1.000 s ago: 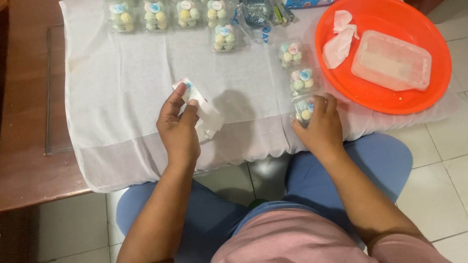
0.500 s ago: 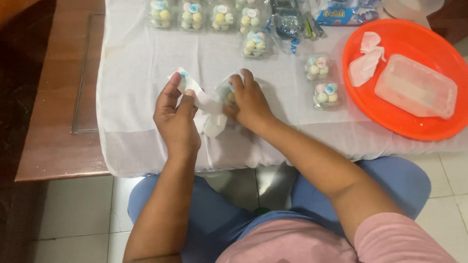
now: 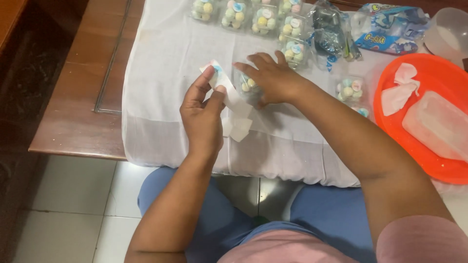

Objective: Packaging small colorful candies into clear plastic containers and preparing them with tape.

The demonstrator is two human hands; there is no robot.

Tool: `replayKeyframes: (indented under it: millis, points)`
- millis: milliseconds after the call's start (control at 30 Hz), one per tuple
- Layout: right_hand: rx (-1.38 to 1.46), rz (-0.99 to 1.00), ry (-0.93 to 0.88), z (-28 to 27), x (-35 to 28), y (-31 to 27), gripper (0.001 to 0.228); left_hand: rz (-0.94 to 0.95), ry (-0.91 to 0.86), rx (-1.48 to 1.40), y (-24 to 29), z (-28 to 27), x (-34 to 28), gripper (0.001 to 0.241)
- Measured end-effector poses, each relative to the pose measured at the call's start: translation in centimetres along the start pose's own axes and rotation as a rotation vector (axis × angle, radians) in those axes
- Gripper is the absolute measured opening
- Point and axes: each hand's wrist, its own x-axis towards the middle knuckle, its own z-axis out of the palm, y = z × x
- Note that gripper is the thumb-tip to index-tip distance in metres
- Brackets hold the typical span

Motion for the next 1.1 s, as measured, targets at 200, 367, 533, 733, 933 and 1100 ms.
replayKeyframes:
  millis: [200,367,533,733,933,1100]
  points:
    - [-0.053,-0.056,-0.061,0.2,2.9,1.3,0.102,-0.072,0.007,0.067,0.9,0.8,-0.5,0.043]
    - [-0.150,0.002,0.139,2.6,7.8,5.8,0.124,-0.105,-0.093,0.118,1.7,0.5,-0.2,0.043]
    - [-0.222,0.062,0.239,1.9,9.2,8.2,0.115,-0.136,-0.078,0.135,1.1,0.8,0.2,0.042]
    - [-0.176,0.054,0.348,2.7,9.3,9.4,0.114,-0.182,-0.062,0.163,1.3,1.2,0.2,0.041]
    - [-0.125,0.078,0.507,3.0,9.9,9.7,0.108,-0.147,-0.068,0.144,0.8,1.1,0.1,0.040]
    - [0.026,0.101,0.515,2.9,10.2,9.5,0.109,-0.163,-0.076,0.144,0.9,1.2,0.2,0.041]
